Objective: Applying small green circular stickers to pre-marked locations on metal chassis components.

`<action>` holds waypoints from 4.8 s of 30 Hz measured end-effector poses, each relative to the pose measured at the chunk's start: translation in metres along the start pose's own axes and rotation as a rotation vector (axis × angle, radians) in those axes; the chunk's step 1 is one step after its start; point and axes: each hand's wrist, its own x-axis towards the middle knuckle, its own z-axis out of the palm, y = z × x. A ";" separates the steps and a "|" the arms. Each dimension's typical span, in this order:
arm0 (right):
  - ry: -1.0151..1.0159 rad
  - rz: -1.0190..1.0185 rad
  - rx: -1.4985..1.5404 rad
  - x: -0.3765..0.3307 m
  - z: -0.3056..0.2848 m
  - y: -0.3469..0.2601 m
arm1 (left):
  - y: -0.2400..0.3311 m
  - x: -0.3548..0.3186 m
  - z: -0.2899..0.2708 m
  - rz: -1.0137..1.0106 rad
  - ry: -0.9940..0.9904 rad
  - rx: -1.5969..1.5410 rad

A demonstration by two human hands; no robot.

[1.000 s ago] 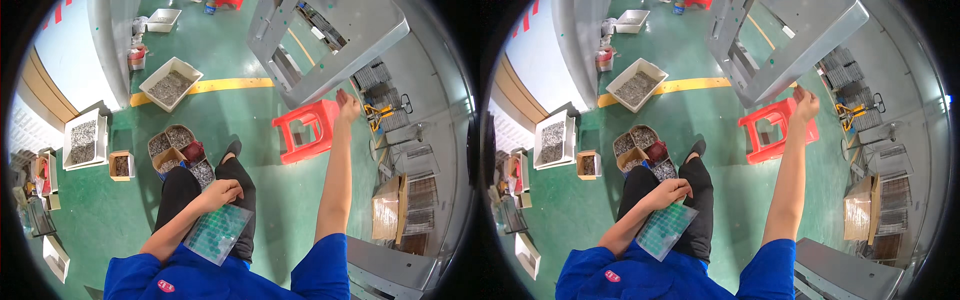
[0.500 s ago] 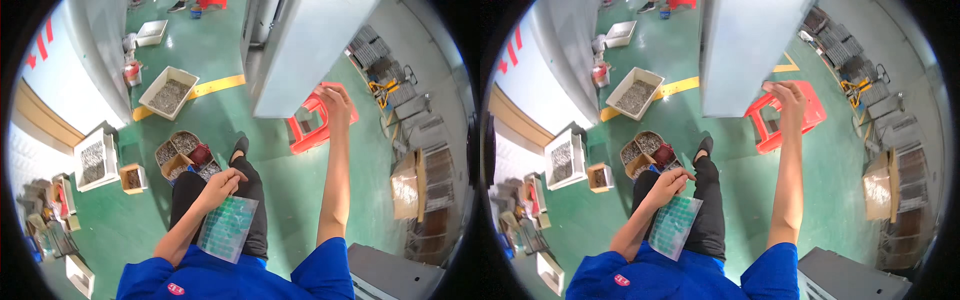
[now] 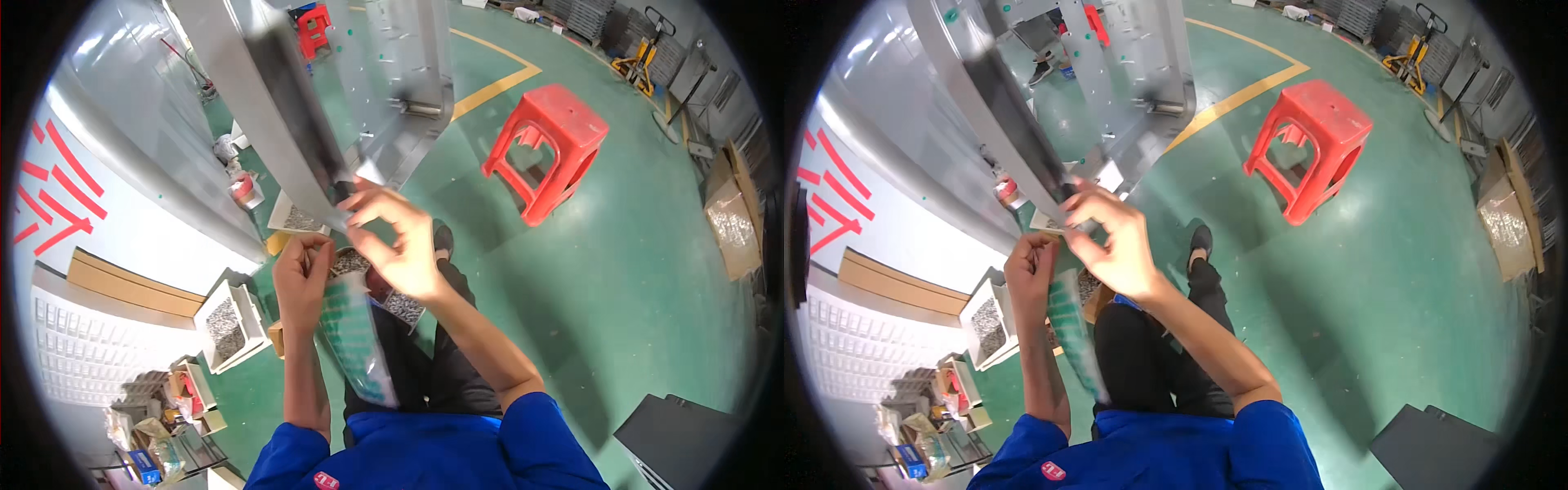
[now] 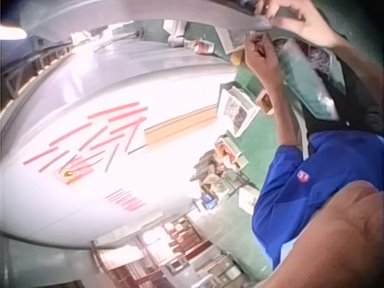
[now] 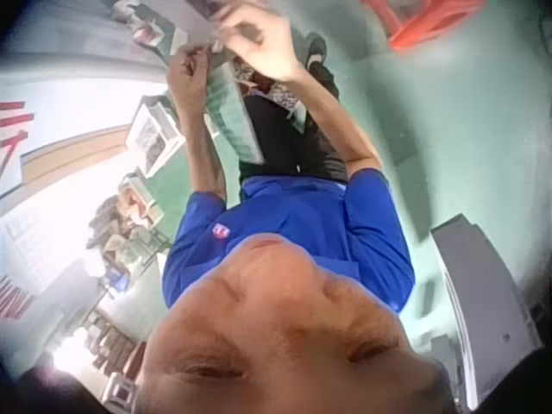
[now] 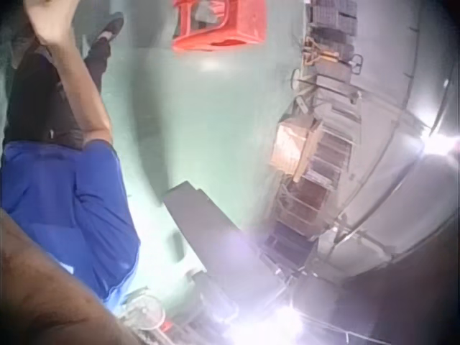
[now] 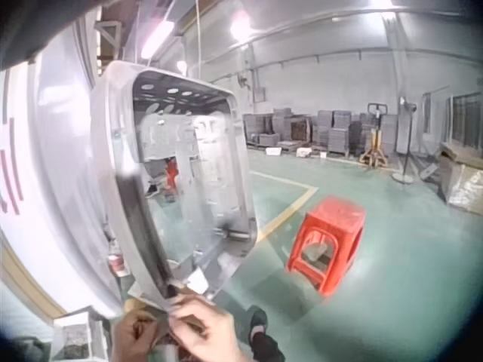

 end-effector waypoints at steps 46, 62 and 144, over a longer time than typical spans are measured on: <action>0.033 0.033 -0.004 -0.066 0.009 -0.009 | -0.013 0.010 0.008 0.061 0.246 0.663; 0.002 0.034 -0.114 -0.057 0.017 -0.043 | -0.009 0.014 0.011 0.113 0.115 0.509; 0.417 -0.036 -0.540 -0.063 -0.033 -0.106 | 0.033 -0.053 0.095 0.269 -0.373 0.206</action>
